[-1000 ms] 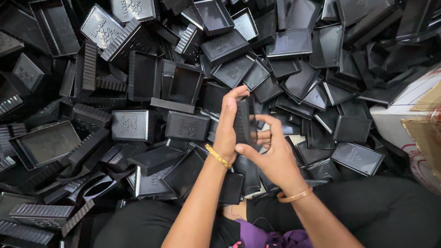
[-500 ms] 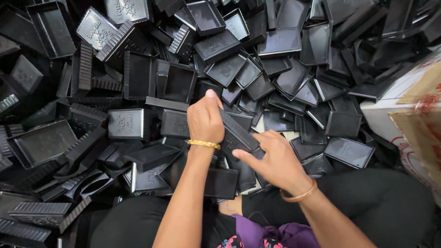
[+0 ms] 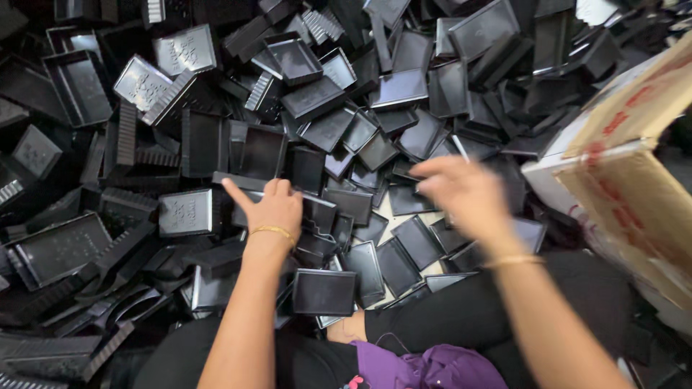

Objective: The person sits on the floor surrounded by a large pile of black plastic jewelry boxes and fits lids onto box bases one at a time, pressing each closed and setting it back onto the pile. The person repeats this lid-and-base assembly continuously throughout the episode.

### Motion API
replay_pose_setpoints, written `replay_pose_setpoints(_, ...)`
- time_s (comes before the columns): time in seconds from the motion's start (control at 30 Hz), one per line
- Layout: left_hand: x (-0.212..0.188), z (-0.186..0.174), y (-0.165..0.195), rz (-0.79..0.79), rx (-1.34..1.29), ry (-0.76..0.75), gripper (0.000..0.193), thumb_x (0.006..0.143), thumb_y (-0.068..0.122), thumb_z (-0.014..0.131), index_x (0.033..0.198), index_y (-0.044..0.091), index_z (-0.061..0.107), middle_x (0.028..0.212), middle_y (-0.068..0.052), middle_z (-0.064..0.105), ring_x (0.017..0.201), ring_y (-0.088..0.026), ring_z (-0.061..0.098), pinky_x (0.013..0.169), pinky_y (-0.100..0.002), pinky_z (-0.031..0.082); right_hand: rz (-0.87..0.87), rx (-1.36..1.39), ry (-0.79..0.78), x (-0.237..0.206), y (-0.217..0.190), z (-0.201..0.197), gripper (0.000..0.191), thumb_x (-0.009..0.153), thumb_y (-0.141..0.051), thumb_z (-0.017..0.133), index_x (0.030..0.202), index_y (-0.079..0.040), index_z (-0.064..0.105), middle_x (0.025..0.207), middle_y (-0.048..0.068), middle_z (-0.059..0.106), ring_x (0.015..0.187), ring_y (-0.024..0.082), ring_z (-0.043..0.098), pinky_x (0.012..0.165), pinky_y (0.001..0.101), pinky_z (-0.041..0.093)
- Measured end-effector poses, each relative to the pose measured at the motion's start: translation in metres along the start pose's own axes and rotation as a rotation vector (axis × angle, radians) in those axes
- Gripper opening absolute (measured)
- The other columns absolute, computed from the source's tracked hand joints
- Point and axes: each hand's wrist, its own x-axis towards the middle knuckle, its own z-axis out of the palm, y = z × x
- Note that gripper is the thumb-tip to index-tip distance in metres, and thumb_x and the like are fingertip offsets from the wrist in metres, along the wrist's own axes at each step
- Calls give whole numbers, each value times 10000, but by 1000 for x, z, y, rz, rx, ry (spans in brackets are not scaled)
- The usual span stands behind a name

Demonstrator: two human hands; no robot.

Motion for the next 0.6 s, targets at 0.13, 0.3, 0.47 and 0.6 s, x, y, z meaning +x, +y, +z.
replay_pose_setpoints(0.13, -27, -26, -3, -33, -86, 38, 223, 824, 174, 737, 1045, 202, 729, 1180, 20, 621, 1269, -178, 534, 1087, -842, -23, -325, -444, -306, 4, -16, 108, 911, 739, -155, 816, 1530, -37, 380, 1583, 222, 386, 1470, 372, 378, 1138, 490, 334)
replay_pose_setpoints(0.3, -28, -38, -17, -37, -990, 252, 324, 859, 234, 793, 1164, 149, 726, 1044, -23, 719, 943, -220, 697, 1102, -476, 446, -65, -589, -368, -4, 13, 156, 1001, 734, -290, 848, 1554, -99, 305, 1517, 184, 396, 1351, 361, 459, 1130, 499, 392)
replay_pose_setpoints(0.47, -17, -23, -5, -66, -2301, 294, 453, 1045, 276, 650, 1453, 90, 589, 1226, -125, 687, 1057, -218, 668, 907, -384, 579, 226, -537, -312, -21, 31, 120, 1002, 699, -344, 892, 1500, -51, 367, 1338, 226, 542, 1249, 393, 544, 1083, 470, 456)
replay_pose_setpoints(0.6, -12, -21, 21, -217, -2536, 169, 548, 961, 413, 481, 1447, 162, 439, 1255, -122, 677, 1056, -270, 720, 886, -452, 606, 320, 35, -152, -34, 15, 82, 848, 769, -258, 872, 1494, -137, 449, 1179, 198, 676, 1083, 320, 658, 948, 422, 526)
